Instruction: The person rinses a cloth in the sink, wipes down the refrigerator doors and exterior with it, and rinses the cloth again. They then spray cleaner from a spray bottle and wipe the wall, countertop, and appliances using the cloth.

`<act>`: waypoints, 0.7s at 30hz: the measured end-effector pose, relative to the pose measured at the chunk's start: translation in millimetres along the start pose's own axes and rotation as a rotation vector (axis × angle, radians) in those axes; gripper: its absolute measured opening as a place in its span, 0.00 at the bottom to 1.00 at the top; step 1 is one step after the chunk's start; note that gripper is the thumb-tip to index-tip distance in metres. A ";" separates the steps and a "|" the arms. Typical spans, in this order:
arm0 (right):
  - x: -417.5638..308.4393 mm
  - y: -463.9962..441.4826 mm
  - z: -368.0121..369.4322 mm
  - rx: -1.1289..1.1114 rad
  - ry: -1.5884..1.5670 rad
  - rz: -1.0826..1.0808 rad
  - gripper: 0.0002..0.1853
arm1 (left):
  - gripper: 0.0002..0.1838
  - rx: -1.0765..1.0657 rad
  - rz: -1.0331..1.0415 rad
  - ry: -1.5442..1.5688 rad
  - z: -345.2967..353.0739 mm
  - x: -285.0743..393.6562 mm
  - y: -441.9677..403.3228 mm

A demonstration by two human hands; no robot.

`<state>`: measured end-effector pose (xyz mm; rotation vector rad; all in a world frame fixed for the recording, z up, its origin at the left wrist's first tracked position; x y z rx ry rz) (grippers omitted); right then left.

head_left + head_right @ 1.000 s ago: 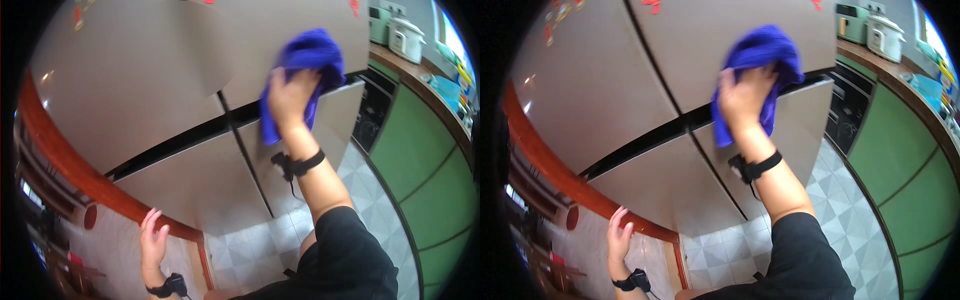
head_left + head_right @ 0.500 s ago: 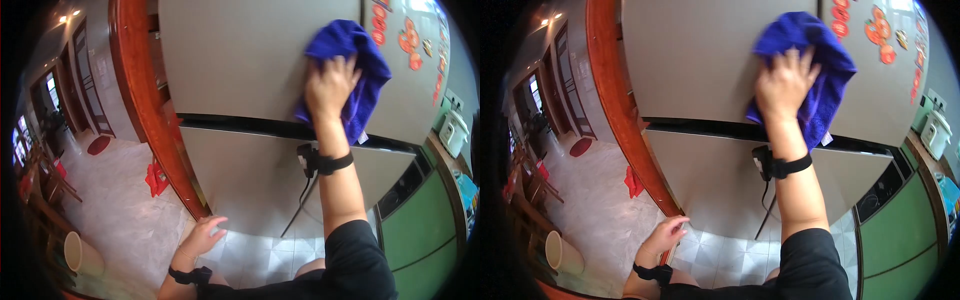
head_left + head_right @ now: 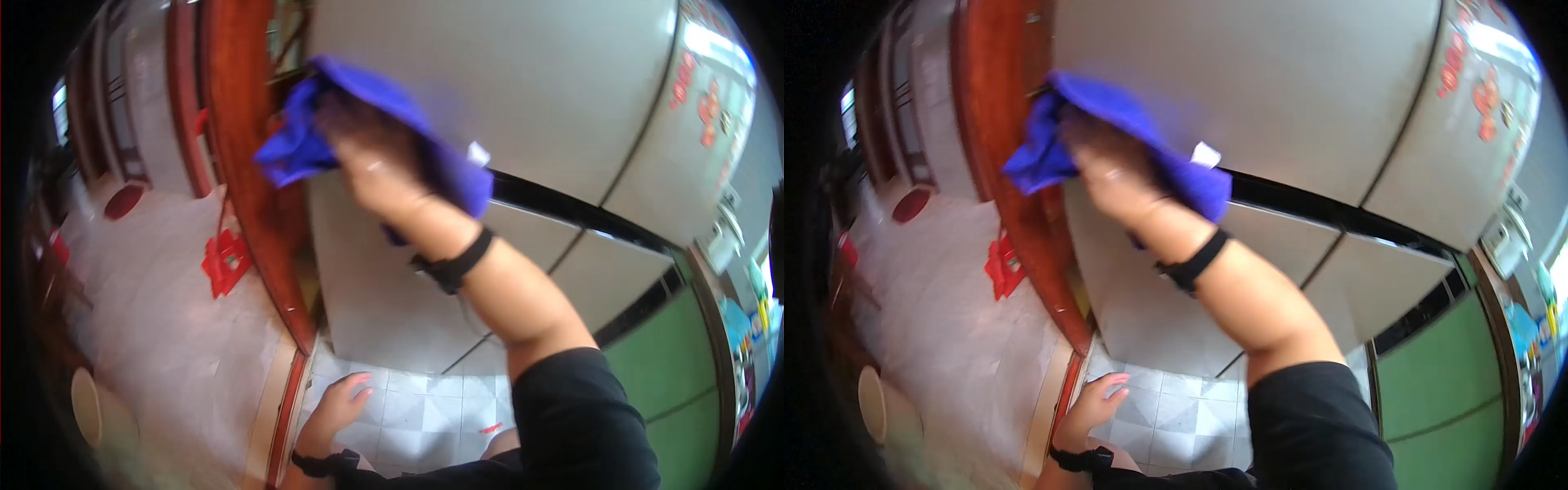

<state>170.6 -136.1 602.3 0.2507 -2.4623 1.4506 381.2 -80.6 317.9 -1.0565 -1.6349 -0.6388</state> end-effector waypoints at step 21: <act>57.5 90.7 -111.8 -0.460 -0.150 0.434 0.18 | 0.15 0.011 0.127 -0.074 -71.7 108.6 -10.9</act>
Point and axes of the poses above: each hand's wrist, its own y-axis away from the middle knuckle, its own z-axis out of the palm, x = y × z, the point moved 1 cm from there along -y, towards the middle knuckle, and after that the axes turned 5 degrees about y, right-handed, at the moved point
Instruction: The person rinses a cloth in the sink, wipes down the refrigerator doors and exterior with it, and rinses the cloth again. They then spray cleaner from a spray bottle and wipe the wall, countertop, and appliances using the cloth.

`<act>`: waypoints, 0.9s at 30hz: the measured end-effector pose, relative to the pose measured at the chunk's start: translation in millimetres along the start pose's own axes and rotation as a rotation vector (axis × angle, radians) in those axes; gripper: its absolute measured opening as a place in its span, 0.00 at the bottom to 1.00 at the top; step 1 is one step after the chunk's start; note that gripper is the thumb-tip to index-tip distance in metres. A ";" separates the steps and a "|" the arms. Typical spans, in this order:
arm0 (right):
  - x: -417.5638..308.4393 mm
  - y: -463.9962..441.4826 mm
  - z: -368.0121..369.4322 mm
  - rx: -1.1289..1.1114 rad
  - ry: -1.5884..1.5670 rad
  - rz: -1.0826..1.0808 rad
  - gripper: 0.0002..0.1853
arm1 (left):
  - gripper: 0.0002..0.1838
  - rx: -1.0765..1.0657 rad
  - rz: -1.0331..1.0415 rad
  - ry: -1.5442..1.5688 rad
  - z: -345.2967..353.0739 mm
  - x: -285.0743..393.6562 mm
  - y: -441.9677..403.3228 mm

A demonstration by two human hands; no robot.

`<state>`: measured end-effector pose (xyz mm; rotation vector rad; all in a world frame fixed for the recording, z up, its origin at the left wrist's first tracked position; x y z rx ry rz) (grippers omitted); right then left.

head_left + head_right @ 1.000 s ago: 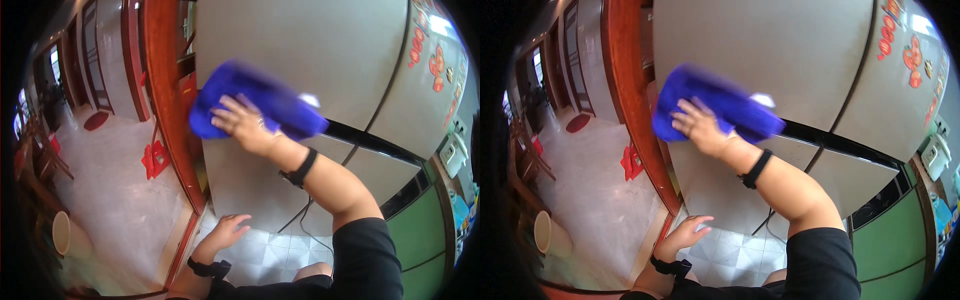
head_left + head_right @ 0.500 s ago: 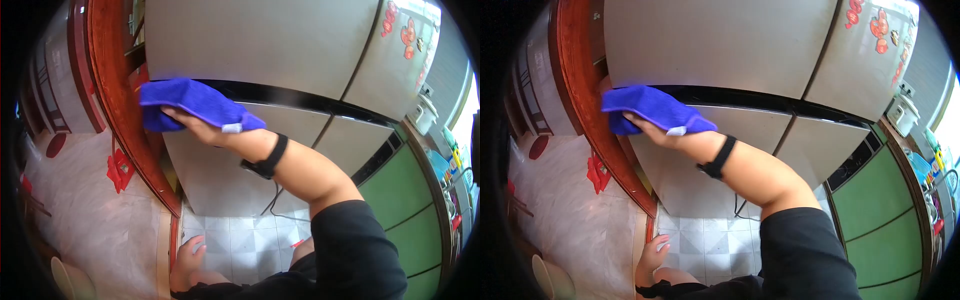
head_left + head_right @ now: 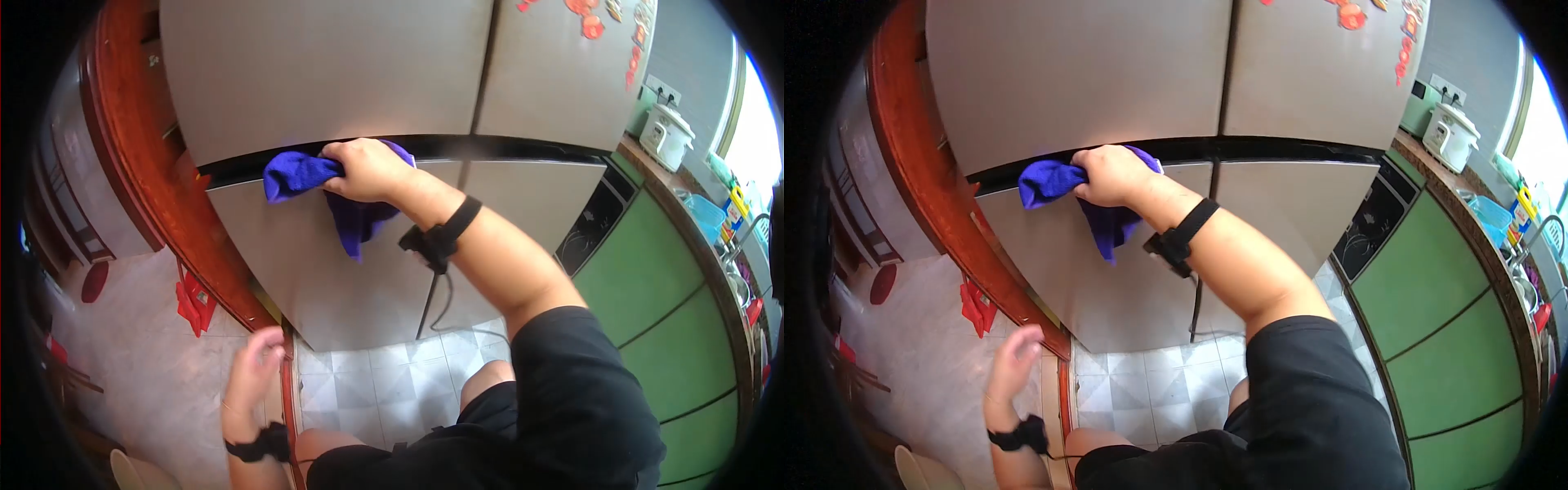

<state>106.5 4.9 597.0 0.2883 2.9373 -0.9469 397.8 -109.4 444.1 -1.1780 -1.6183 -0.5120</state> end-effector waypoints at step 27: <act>257.8 304.8 -151.7 0.746 0.743 0.481 0.16 | 0.24 0.237 0.459 -1.087 49.7 116.2 -166.2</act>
Point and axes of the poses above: each hand's wrist, its own y-axis away from the middle knuckle, its own z-axis out of the palm, x = y × z, the point moved 1 cm from there along -y, towards the middle knuckle, and after that the axes turned 5 degrees about y, right-handed, at the moved point
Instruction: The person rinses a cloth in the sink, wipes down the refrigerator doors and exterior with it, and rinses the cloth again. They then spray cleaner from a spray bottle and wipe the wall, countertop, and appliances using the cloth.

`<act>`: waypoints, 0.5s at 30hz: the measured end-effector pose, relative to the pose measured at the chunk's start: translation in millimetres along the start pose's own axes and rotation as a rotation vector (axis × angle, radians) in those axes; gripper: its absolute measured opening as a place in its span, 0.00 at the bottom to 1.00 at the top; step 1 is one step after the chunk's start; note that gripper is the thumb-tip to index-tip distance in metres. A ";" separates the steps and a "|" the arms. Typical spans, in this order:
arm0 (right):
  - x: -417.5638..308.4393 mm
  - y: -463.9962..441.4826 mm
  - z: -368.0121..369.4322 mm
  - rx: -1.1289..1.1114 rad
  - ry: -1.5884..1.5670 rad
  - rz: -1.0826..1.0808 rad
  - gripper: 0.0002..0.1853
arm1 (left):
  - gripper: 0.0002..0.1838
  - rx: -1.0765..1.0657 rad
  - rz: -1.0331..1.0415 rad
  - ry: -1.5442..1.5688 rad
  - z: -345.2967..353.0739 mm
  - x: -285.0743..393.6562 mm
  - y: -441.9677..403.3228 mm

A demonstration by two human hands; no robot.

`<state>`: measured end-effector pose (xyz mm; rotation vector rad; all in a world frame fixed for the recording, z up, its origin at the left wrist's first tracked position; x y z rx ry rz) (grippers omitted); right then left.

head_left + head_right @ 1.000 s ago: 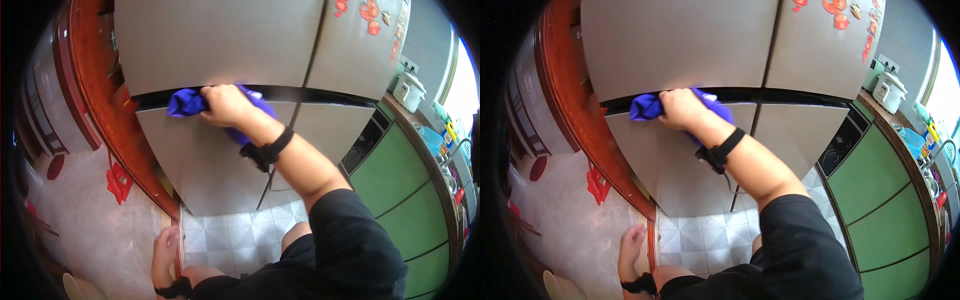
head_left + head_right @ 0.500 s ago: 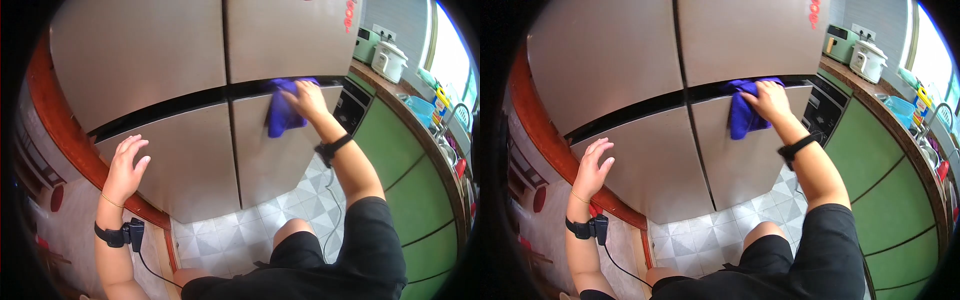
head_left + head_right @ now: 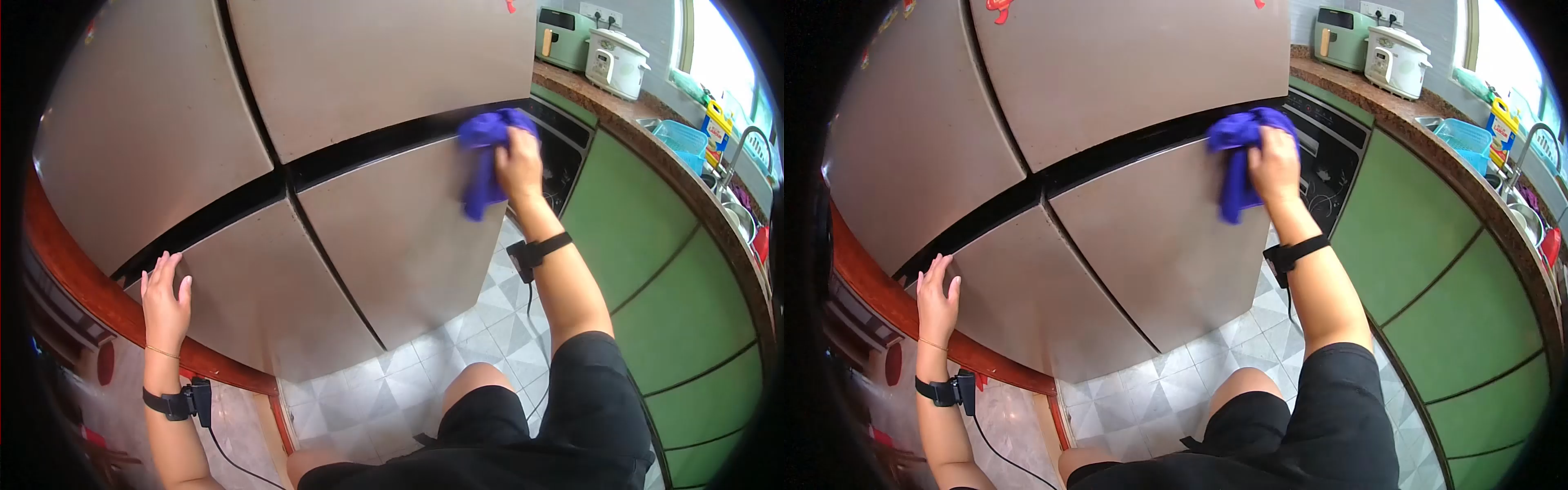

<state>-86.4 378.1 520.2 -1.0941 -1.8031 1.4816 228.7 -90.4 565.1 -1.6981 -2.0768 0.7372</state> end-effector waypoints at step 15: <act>10.2 -2.1 31.2 0.184 -0.051 0.237 0.12 | 0.33 0.062 0.121 -0.141 11.5 15.5 1.0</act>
Point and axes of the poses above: each hand's wrist, its own y-axis away from the middle knuckle, its own z-axis out of the palm, x = y × z, the point moved 1 cm from there along -y, towards the middle knuckle, and after that the axes turned 5 degrees about y, right-handed, at the moved point
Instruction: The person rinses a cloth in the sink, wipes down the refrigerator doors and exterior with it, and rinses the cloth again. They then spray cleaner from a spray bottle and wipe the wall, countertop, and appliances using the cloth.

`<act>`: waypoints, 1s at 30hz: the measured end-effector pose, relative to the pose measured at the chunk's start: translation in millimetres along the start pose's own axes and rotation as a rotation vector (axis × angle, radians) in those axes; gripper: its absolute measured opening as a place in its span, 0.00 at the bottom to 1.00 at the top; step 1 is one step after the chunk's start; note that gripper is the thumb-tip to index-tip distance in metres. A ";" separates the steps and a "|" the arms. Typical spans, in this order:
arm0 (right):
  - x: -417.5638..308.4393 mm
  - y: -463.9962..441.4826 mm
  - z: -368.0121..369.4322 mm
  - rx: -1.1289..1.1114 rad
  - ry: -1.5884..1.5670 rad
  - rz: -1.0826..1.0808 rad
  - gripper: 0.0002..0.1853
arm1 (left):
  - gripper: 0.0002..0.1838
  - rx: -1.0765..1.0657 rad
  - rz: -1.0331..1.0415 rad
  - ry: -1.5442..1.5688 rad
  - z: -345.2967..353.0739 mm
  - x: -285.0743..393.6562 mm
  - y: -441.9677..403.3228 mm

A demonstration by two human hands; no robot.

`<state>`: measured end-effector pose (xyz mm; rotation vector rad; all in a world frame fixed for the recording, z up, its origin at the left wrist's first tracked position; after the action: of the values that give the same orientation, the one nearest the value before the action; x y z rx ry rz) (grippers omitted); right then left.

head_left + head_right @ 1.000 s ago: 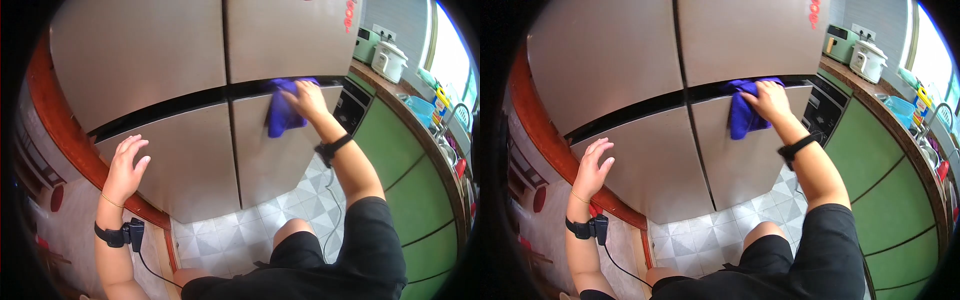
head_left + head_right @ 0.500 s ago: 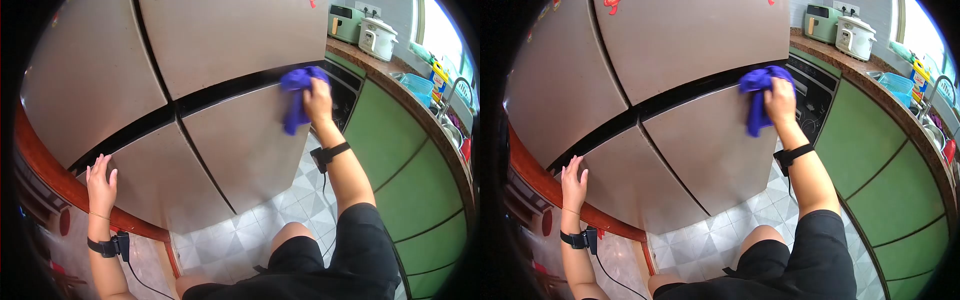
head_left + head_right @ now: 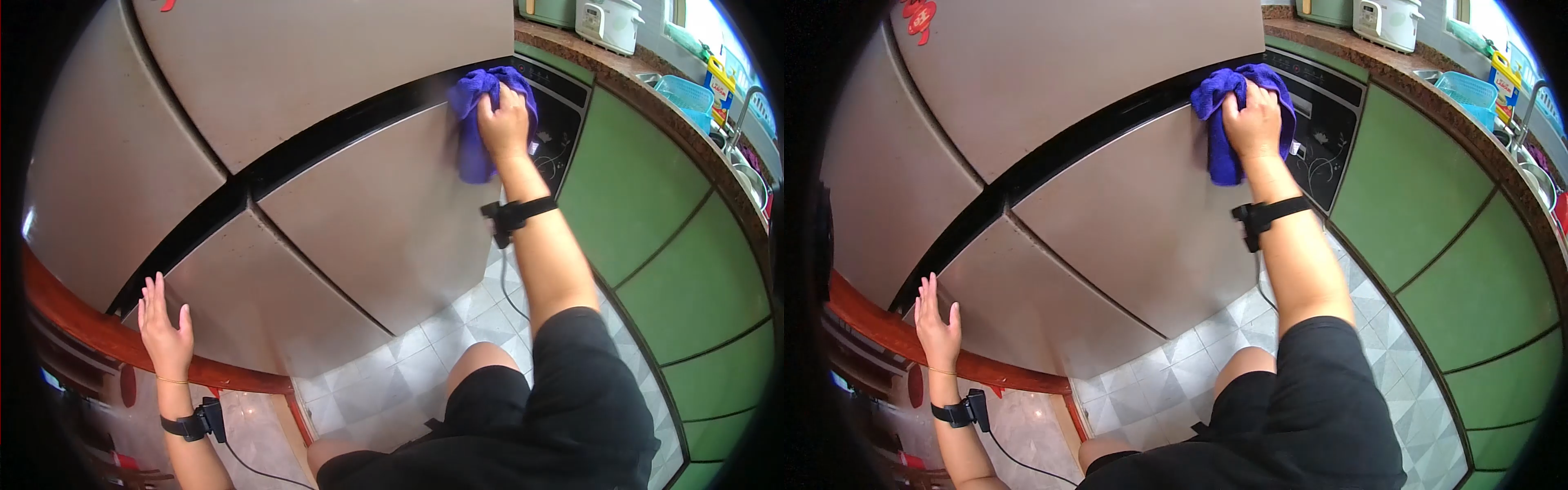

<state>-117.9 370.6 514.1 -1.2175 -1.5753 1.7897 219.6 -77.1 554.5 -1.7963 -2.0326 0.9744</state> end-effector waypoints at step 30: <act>-224.7 209.1 13.3 -0.307 -0.675 -0.338 0.26 | 0.32 -0.087 0.146 -0.108 -3.9 -11.2 -2.8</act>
<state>27.2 132.4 385.3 -0.4017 -2.3280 1.8695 222.0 -86.6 561.8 -2.0022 -2.0601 1.0596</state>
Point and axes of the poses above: each hand's wrist, its own y-axis away from the middle knuckle, its own z-axis out of the palm, x = y × z, the point moved 1 cm from there along -y, towards the middle knuckle, and after that the axes turned 5 degrees about y, right-handed, at the moved point
